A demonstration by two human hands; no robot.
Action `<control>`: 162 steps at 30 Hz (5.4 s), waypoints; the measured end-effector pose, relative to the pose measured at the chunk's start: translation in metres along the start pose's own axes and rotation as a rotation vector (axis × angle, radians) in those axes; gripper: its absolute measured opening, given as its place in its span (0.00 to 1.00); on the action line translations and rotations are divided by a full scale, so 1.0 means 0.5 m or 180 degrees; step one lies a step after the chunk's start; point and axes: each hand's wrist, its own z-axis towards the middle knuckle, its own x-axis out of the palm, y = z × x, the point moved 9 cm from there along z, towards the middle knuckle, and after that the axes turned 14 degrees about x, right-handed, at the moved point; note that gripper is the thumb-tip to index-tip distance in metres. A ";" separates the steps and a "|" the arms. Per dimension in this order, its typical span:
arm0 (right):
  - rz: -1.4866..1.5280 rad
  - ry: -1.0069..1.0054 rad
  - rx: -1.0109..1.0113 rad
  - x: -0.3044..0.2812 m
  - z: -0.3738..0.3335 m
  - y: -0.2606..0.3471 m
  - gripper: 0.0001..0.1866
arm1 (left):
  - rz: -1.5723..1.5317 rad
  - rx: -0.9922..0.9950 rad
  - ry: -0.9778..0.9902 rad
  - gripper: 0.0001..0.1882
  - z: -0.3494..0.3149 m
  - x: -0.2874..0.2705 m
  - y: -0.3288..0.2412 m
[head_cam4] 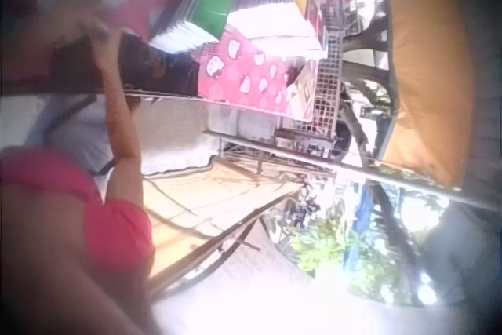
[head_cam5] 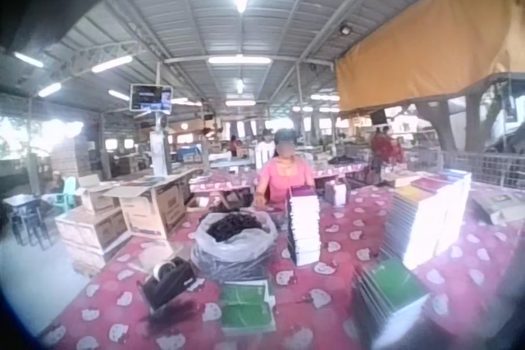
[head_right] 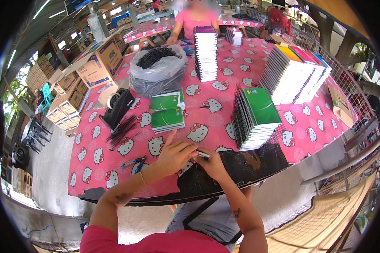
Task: The person applies small adhesive strips to the edges of notebooks by hand, taking one notebook from a stack and placing it onto another stack.
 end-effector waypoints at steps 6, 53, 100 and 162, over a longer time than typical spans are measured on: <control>-0.0191 -0.0197 0.0335 -0.020 0.007 -0.031 0.19 | 0.0078 -0.0058 0.0116 0.38 -0.004 0.028 -0.082; -0.1229 -0.0958 -0.0624 -0.083 -0.058 0.121 0.05 | -0.0596 0.0146 -0.0050 0.13 0.043 -0.018 -0.038; -0.0699 -0.0625 -0.0550 -0.054 -0.029 0.058 0.20 | 0.0054 0.0145 -0.0497 0.16 0.004 -0.067 0.003; 0.0023 0.0108 0.0172 -0.020 -0.043 0.020 0.14 | -0.0587 -0.0438 -0.0061 0.26 -0.075 -0.082 0.050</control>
